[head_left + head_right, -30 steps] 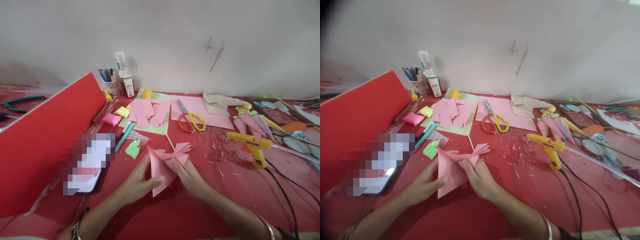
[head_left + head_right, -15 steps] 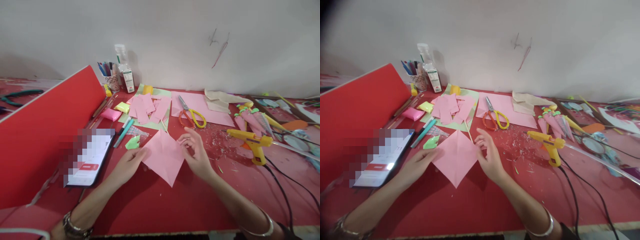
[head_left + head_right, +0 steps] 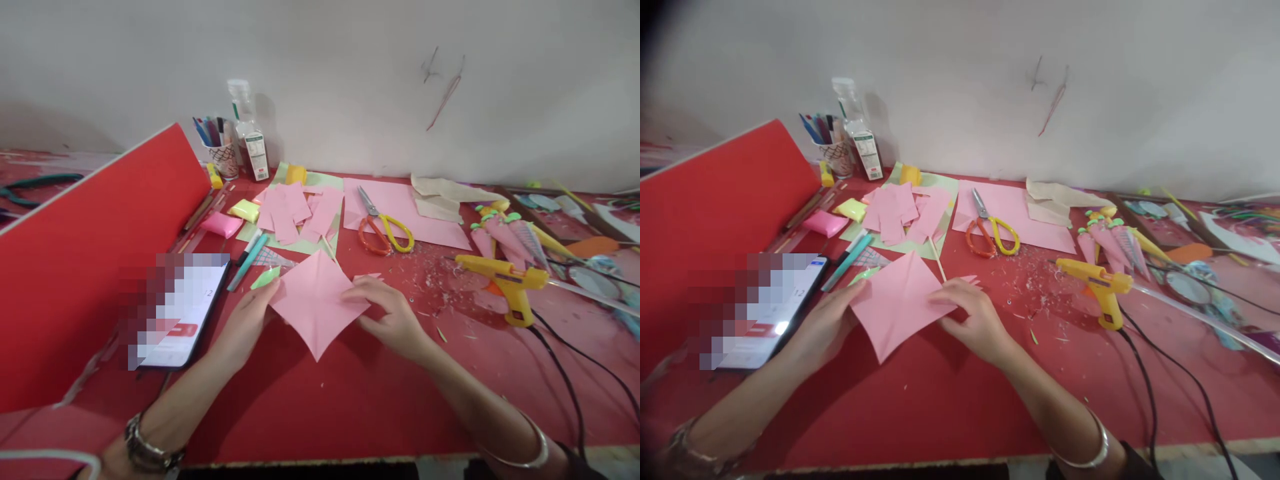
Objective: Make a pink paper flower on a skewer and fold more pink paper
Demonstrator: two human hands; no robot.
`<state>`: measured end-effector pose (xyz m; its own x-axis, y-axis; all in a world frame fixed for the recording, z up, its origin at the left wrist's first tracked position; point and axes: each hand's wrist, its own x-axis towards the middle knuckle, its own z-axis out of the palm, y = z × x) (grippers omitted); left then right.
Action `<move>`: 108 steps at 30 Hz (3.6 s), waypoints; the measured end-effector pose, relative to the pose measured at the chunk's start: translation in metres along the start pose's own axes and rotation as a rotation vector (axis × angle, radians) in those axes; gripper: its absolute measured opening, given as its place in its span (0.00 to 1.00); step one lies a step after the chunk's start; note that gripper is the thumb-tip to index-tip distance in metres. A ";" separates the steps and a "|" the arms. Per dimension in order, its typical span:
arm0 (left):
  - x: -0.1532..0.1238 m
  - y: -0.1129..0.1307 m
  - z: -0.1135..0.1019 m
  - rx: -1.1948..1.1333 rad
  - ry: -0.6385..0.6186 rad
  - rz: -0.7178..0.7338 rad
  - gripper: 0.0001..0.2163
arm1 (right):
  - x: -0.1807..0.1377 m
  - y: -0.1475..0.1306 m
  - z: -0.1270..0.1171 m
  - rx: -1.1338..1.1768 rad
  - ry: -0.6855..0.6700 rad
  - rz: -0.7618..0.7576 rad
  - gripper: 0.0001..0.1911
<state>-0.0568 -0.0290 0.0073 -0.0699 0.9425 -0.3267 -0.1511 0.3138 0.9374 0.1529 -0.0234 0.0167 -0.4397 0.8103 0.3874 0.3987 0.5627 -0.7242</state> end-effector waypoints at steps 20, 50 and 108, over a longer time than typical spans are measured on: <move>-0.016 0.013 0.014 0.382 -0.120 0.133 0.10 | -0.001 -0.011 0.023 0.600 0.237 0.423 0.11; -0.021 0.005 0.018 0.442 -0.276 0.400 0.06 | -0.006 -0.020 0.030 0.454 0.005 0.373 0.07; -0.028 0.000 0.015 0.588 -0.558 0.481 0.07 | -0.006 -0.026 0.028 0.357 -0.149 0.107 0.15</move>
<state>-0.0404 -0.0541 0.0178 0.5099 0.8571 0.0734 0.3036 -0.2592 0.9169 0.1224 -0.0480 0.0170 -0.5329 0.8140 0.2312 0.1553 0.3627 -0.9189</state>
